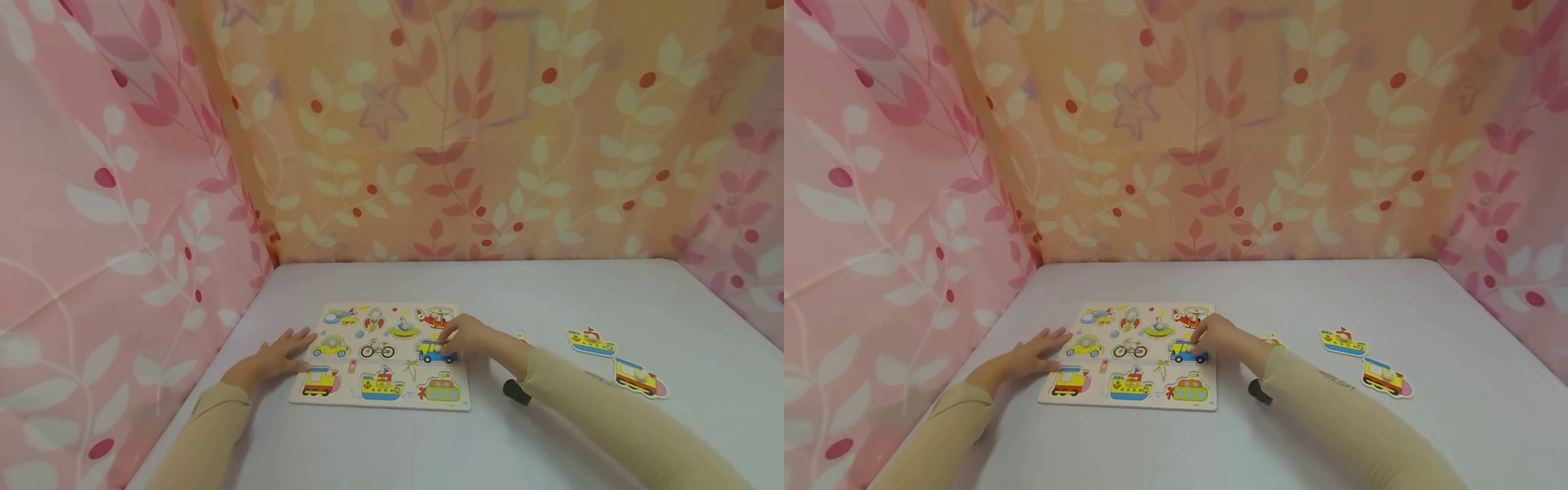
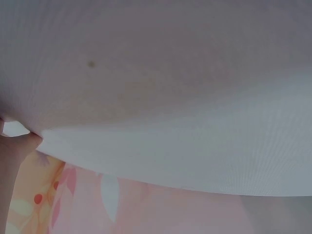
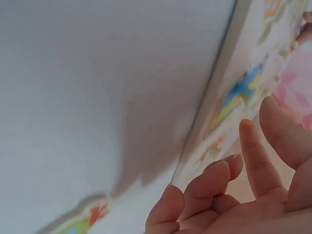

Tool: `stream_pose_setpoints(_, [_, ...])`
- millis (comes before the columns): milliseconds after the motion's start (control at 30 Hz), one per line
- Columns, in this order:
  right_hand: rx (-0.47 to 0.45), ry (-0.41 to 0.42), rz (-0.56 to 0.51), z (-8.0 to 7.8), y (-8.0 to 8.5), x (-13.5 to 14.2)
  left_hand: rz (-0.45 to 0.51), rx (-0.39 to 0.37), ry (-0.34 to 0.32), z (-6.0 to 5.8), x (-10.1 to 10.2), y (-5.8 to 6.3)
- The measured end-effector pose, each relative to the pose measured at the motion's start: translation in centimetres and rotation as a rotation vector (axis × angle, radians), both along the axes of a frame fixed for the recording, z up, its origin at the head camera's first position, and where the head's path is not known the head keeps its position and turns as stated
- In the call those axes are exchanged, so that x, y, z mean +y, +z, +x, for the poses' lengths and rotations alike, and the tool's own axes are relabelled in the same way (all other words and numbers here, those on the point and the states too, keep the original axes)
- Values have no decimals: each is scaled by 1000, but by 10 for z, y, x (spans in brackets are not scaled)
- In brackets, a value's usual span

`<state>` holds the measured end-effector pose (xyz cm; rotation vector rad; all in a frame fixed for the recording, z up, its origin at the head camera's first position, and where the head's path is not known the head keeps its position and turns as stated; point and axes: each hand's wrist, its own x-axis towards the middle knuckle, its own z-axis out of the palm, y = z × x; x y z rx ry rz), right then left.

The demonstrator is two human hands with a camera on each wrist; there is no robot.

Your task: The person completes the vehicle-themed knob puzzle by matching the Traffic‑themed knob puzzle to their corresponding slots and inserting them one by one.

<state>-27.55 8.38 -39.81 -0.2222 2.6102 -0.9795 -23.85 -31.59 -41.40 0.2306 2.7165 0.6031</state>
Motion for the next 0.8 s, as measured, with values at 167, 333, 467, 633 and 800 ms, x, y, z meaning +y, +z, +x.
stream_pose_setpoints(167, [22, 7, 19, 0, 16, 24, 1, 6, -4, 0, 0, 0])
stream_pose_setpoints(333, [41, 33, -37, 3, 27, 53, 10, 12, -25, 0, -1, -1])
stream_pose_setpoints(467, [33, 28, -81, 6, 36, 72, 5, 14, -19, -2, -1, -3])
stream_pose_setpoints(633, [36, 41, -90, 5, 41, 94, 2, 9, -11, -2, -1, -4])
stream_pose_setpoints(800, [36, 62, -99, 3, 46, 115, 7, 6, -11, -2, -1, -3])
